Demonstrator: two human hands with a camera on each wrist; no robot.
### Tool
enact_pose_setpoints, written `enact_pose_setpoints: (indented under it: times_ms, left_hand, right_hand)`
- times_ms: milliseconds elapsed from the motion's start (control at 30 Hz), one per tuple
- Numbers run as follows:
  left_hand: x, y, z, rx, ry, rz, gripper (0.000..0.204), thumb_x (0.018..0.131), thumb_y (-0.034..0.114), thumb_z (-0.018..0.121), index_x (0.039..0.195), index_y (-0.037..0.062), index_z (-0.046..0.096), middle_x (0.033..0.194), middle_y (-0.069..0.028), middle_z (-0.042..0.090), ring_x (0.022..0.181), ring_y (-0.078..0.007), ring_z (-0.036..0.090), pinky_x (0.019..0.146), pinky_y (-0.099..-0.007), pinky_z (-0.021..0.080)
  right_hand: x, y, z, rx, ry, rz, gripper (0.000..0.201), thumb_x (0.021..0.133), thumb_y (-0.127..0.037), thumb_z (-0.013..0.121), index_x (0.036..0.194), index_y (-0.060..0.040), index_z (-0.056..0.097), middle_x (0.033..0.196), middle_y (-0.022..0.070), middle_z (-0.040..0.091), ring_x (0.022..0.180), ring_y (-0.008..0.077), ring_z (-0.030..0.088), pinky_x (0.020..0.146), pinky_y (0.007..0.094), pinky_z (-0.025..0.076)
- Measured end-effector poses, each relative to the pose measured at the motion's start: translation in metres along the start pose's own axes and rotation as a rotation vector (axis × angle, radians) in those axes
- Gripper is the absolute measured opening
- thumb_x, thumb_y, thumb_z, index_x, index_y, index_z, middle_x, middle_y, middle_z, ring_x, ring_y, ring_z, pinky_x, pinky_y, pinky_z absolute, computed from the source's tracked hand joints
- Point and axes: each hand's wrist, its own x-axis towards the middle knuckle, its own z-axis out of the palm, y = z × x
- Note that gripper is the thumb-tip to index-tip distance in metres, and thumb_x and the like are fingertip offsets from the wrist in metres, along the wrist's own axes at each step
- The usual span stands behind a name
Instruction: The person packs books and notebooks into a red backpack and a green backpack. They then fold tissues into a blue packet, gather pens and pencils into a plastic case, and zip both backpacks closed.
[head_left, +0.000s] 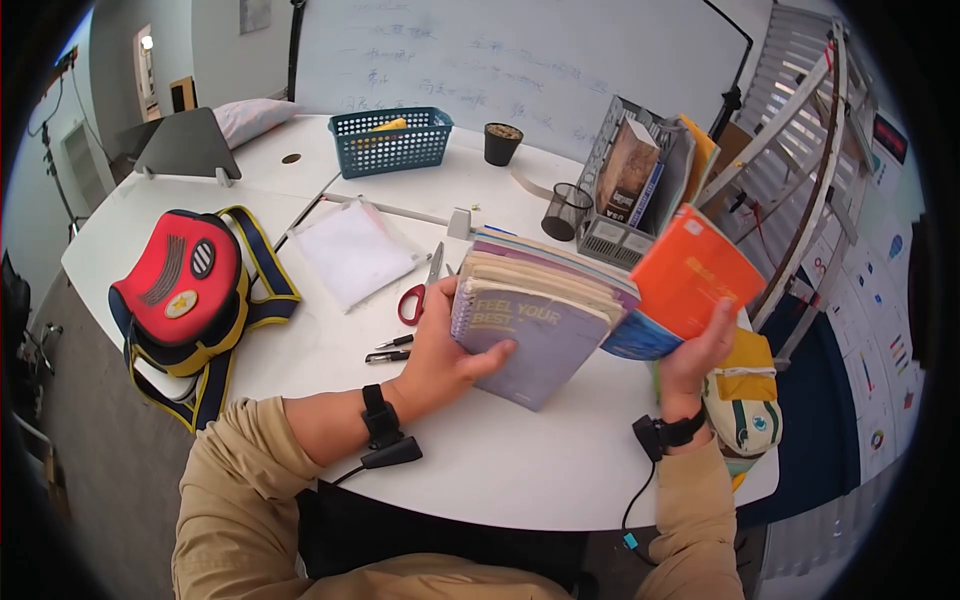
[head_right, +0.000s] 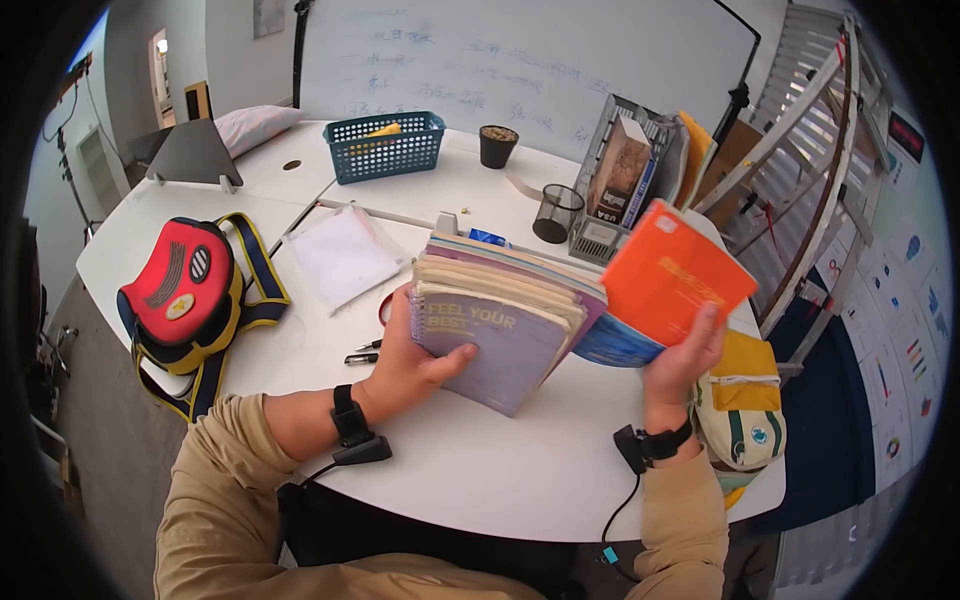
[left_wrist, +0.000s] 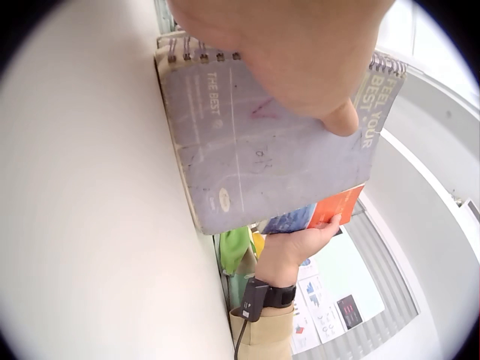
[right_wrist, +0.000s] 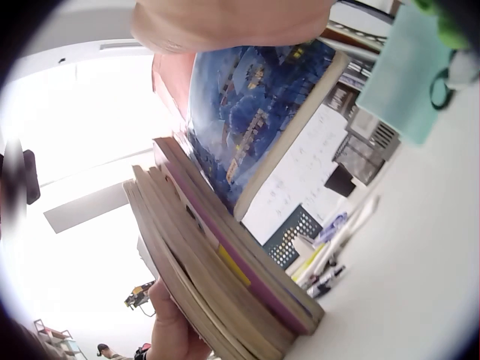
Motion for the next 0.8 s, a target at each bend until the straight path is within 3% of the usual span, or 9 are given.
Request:
enact_pose_setpoints:
  times_ms: [100, 333, 367, 433, 567, 633, 700, 800]
  left_hand:
    - [0.001, -0.01, -0.005, 0.075, -0.012, -0.002, 0.097, 0.096, 0.013, 0.092, 0.167, 0.0034, 0.027, 0.157, -0.0152, 0.055, 0.147, -0.0242, 0.055, 0.126, -0.0444, 0.046]
    - [0.0, 0.002, -0.002, 0.101, 0.006, -0.038, 0.095, 0.095, 0.019, 0.093, 0.165, 0.0036, 0.032, 0.155, -0.0153, 0.056, 0.147, -0.0243, 0.054, 0.125, -0.0431, 0.046]
    - [0.0, 0.002, -0.002, 0.107, 0.011, -0.052, 0.093, 0.095, 0.02, 0.093, 0.165, 0.0035, 0.033, 0.154, -0.0155, 0.056, 0.147, -0.0244, 0.054, 0.125, -0.0428, 0.046]
    - [0.0, 0.006, -0.001, 0.131, 0.034, -0.02, 0.096, 0.093, 0.026, 0.096, 0.163, -0.0006, 0.036, 0.152, -0.0217, 0.059, 0.144, -0.0303, 0.06, 0.123, -0.0429, 0.048]
    - [0.001, 0.009, -0.002, 0.201, 0.039, 0.012, 0.097, 0.094, 0.029, 0.096, 0.162, -0.004, 0.036, 0.152, -0.0252, 0.06, 0.144, -0.0334, 0.062, 0.122, -0.0433, 0.05]
    - [0.002, 0.001, -0.002, 0.176, 0.036, 0.028, 0.097, 0.094, 0.03, 0.096, 0.162, -0.0046, 0.036, 0.152, -0.0254, 0.06, 0.144, -0.0334, 0.062, 0.121, -0.0438, 0.05]
    - [0.003, 0.0, -0.002, 0.153, 0.025, 0.035, 0.096, 0.095, 0.029, 0.096, 0.162, -0.0053, 0.036, 0.153, -0.0256, 0.06, 0.143, -0.0335, 0.062, 0.121, -0.0441, 0.05]
    - [0.001, 0.004, -0.001, 0.084, 0.011, 0.024, 0.089, 0.102, 0.031, 0.089, 0.162, -0.0061, 0.035, 0.153, -0.026, 0.059, 0.144, -0.034, 0.061, 0.122, -0.0442, 0.049]
  right_hand:
    - [0.012, -0.03, 0.009, 0.0, 0.076, -0.125, 0.05, 0.122, -0.041, 0.055, 0.153, -0.001, 0.059, 0.145, 0.0146, 0.072, 0.125, 0.0229, 0.074, 0.111, 0.0368, 0.058]
    - [0.011, -0.072, 0.008, -0.071, 0.047, -0.295, 0.062, 0.12, -0.047, 0.053, 0.162, -0.0003, 0.05, 0.148, 0.0166, 0.067, 0.132, 0.0245, 0.072, 0.112, 0.0406, 0.059]
    - [0.01, -0.082, 0.017, -0.057, 0.085, -0.289, 0.058, 0.12, -0.049, 0.051, 0.155, -0.0027, 0.054, 0.14, 0.0145, 0.068, 0.121, 0.0223, 0.073, 0.104, 0.0389, 0.06]
    - [0.039, -0.041, -0.077, 0.1, -0.3, -0.198, 0.055, 0.121, -0.05, 0.048, 0.15, -0.0045, 0.057, 0.134, 0.0124, 0.067, 0.112, 0.0205, 0.071, 0.101, 0.0365, 0.059]
    - [-0.019, -0.063, -0.006, -0.058, -0.363, -0.177, 0.042, 0.119, -0.039, 0.057, 0.141, -0.0031, 0.057, 0.132, 0.0107, 0.067, 0.113, 0.0176, 0.068, 0.104, 0.0347, 0.056]
    - [-0.046, -0.062, 0.021, -0.14, -0.489, -0.113, 0.036, 0.119, -0.034, 0.061, 0.137, -0.0024, 0.057, 0.131, 0.0098, 0.067, 0.114, 0.0162, 0.066, 0.105, 0.0338, 0.054]
    - [-0.063, -0.06, 0.041, -0.203, -0.624, -0.039, 0.031, 0.118, -0.028, 0.066, 0.133, -0.0017, 0.057, 0.13, 0.0089, 0.066, 0.114, 0.0148, 0.065, 0.106, 0.0329, 0.053]
    - [-0.076, -0.058, 0.056, -0.165, -0.642, 0.111, 0.028, 0.116, -0.022, 0.073, 0.126, -0.0007, 0.058, 0.126, 0.0084, 0.067, 0.112, 0.0132, 0.063, 0.105, 0.0312, 0.052]
